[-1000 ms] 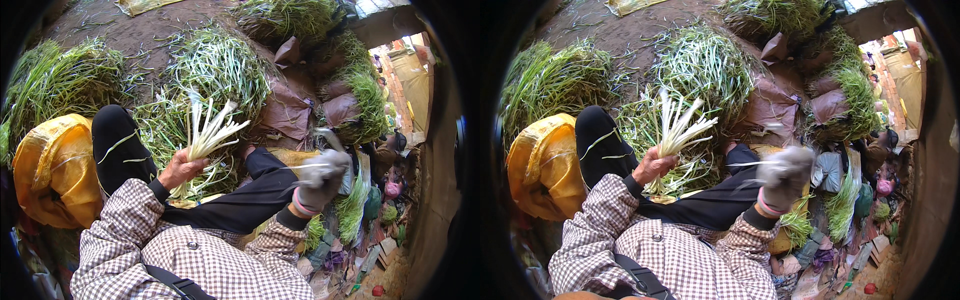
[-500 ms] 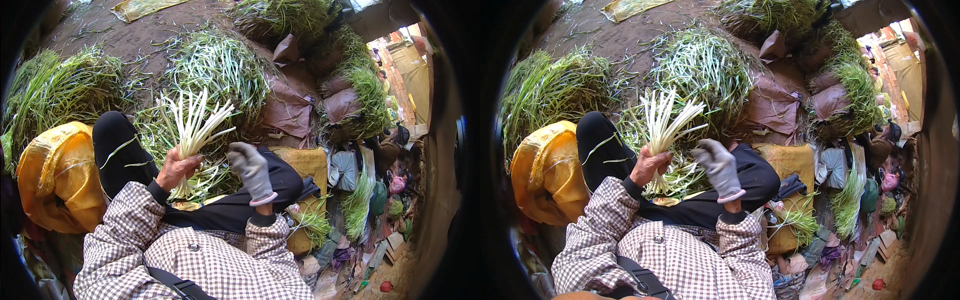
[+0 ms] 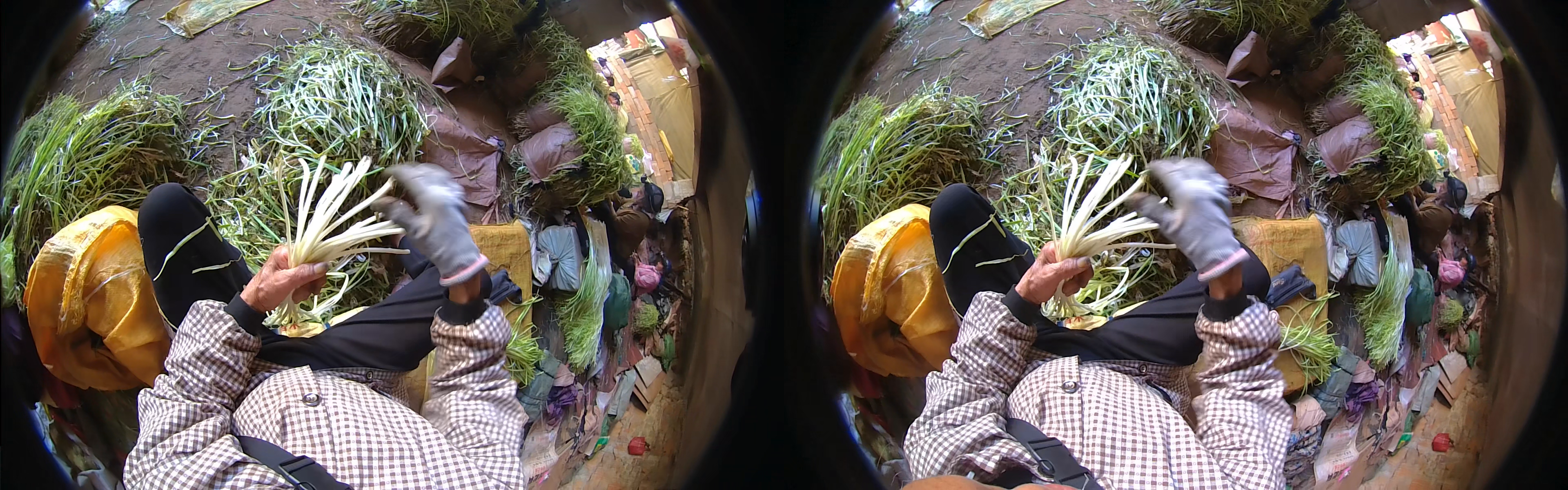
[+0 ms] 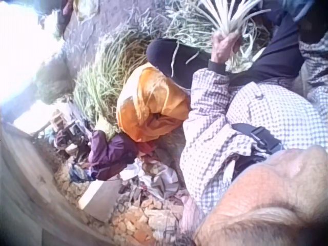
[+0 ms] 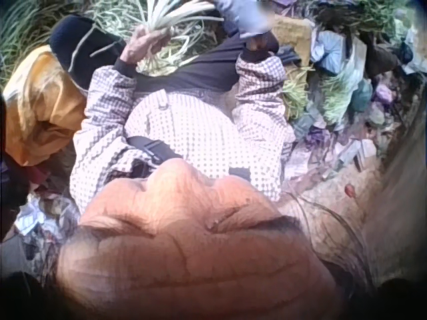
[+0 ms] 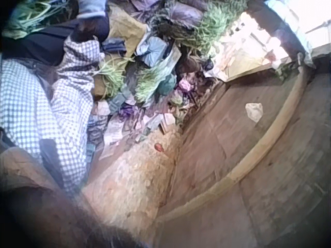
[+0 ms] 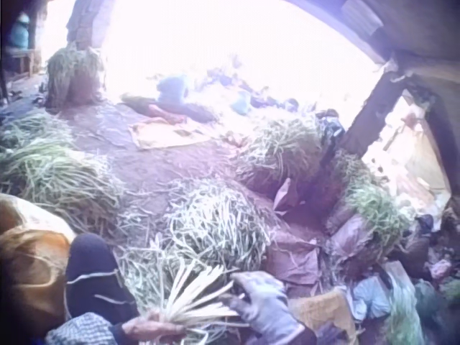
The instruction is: The person sits on the ground and trims the ends of long green vegetables using red-handled scissors. They gather the trimmed stalks into bundles and place them into a yellow sack.
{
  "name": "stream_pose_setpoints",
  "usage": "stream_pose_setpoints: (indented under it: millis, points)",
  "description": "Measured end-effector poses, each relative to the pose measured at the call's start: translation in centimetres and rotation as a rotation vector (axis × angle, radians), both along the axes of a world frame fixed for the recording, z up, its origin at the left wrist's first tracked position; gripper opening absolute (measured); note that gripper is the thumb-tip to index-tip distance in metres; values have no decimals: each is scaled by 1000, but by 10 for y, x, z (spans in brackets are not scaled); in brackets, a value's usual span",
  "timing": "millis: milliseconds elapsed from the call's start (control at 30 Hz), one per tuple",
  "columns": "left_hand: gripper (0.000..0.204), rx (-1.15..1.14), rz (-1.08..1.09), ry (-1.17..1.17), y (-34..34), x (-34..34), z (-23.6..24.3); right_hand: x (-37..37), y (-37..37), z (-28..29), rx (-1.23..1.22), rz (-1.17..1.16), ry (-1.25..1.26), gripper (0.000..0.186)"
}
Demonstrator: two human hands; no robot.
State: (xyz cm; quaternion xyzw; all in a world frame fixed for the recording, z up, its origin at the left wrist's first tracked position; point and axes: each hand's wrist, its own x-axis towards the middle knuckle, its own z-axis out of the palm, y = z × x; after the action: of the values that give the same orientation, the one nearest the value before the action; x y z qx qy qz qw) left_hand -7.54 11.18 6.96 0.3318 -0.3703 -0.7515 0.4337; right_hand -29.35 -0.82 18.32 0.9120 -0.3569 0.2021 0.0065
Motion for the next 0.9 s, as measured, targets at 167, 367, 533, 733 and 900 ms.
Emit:
stream_pose_setpoints:
  millis: [167, 367, 533, 733, 900]
  points:
    - [25, 117, 143, 129, 0, 1, 4, 17, 19, -19, 865, 35, -294, 12]
    - [23, 163, 69, 240, -1, -5, 10, -24, -1, -26, 747, -297, -633, 12]
    - [22, 126, 221, 259, 0, 3, 6, -62, -17, 24, 458, -631, -1067, 6]
    - [20, 48, 157, 0, -1, -2, 1, -6, 8, 14, 170, 59, 82, 25]
    - [8, -26, 118, -86, 1, -4, 6, 53, 31, -30, 492, 222, 45, 32]
